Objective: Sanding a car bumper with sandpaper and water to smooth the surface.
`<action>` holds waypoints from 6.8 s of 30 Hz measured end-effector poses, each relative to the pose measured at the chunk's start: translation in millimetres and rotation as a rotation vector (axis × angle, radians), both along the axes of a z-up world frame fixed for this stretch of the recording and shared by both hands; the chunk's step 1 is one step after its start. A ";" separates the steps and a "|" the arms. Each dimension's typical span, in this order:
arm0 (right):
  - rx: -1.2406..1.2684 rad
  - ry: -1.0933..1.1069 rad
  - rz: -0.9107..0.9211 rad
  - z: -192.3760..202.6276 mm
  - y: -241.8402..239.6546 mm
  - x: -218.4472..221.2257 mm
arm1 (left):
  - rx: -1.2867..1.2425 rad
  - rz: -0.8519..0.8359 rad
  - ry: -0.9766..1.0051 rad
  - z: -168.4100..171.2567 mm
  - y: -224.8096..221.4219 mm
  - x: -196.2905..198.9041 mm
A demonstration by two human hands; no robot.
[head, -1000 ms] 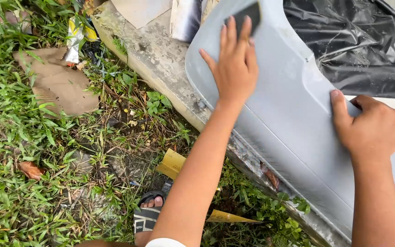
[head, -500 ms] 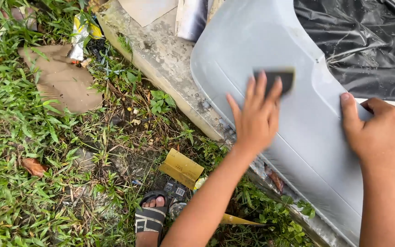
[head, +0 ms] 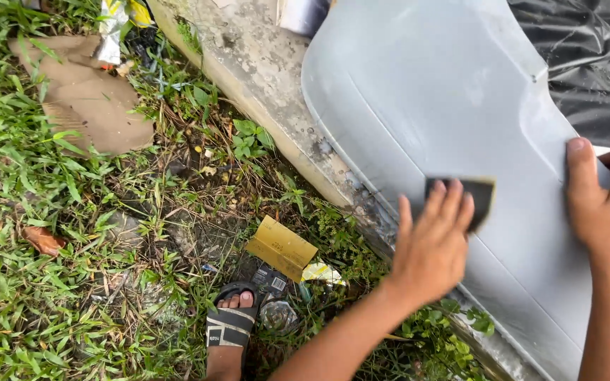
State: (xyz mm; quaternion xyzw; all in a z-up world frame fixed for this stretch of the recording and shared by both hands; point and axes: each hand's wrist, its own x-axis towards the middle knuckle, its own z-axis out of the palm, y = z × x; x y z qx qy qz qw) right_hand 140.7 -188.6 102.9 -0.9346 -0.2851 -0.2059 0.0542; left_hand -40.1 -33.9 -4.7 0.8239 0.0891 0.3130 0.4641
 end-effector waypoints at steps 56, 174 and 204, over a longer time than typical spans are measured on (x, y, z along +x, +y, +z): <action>0.025 0.028 0.001 19.8 20.5 -17.7 | 0.008 0.332 0.228 80.5 152.8 118.0; -0.316 -0.346 -0.300 19.9 32.2 -24.3 | 0.045 0.400 -0.077 52.7 75.2 85.3; -0.268 -0.353 -0.274 17.8 32.2 -21.2 | 0.042 0.483 -0.022 77.5 172.8 150.4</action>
